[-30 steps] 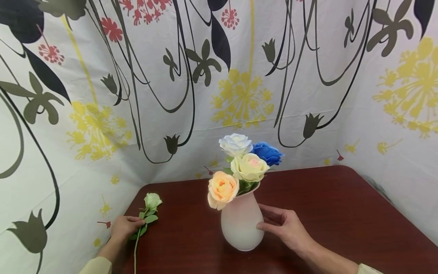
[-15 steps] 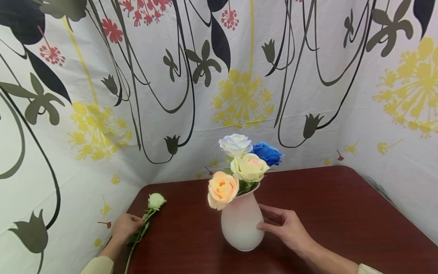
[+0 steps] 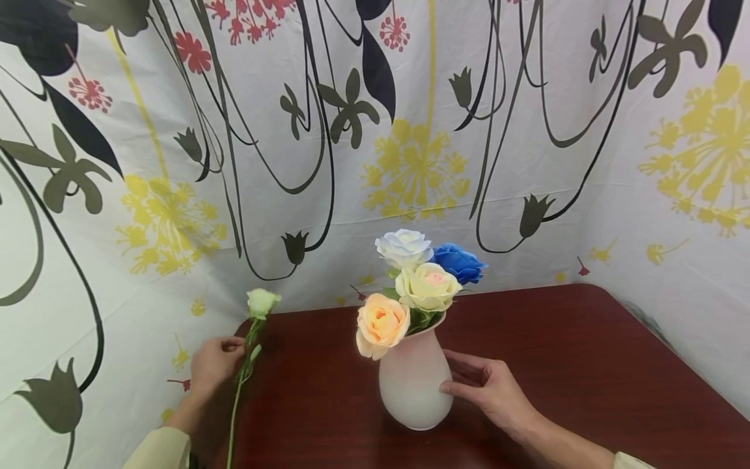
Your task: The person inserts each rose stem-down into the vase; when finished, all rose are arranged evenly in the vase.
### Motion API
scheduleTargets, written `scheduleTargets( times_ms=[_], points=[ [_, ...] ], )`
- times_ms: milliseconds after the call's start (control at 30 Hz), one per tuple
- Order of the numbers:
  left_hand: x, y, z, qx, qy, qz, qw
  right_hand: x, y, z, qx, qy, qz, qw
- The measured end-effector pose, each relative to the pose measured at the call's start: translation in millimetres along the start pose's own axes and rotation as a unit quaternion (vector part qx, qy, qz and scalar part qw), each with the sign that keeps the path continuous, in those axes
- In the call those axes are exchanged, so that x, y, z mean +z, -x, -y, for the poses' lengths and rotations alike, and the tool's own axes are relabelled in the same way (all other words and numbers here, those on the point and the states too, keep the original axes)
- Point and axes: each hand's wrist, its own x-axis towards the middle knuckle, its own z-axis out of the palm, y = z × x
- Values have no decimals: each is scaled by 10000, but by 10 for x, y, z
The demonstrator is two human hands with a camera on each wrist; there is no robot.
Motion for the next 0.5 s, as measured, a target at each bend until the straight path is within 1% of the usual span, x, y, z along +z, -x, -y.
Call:
scheduleTargets(
  times_ms=[100,200,267,300,333,400,433,500],
  points=[
    [-85,-55,-131,65,233,-401,9989,-1,0,-3,-8,13,2,10000],
    [-185,-95,-308,43,708,-720,9949,-3,-1,-8,-27,25,-3,10000],
    [-252,-121,-440,-2,1260,-852,9884,-4,-1,-12,-35,27,-6,10000],
    [-281,-135,-507,-31,1589,-949,9827,-4,-1,-13,-37,32,-8,10000],
    [-310,-151,-578,-57,1983,-1050,9745,-4,-1,-15,-42,28,-9,10000],
    [-370,-177,-714,-110,2722,-1207,9546,-3,-1,-16,-49,24,-1,10000],
    [-395,-190,-782,-85,3177,-1293,9393,-3,-1,-17,-50,24,1,10000],
    [-445,-205,-920,-5,3917,-1499,9078,-2,0,-16,-55,26,1,10000]
  ],
)
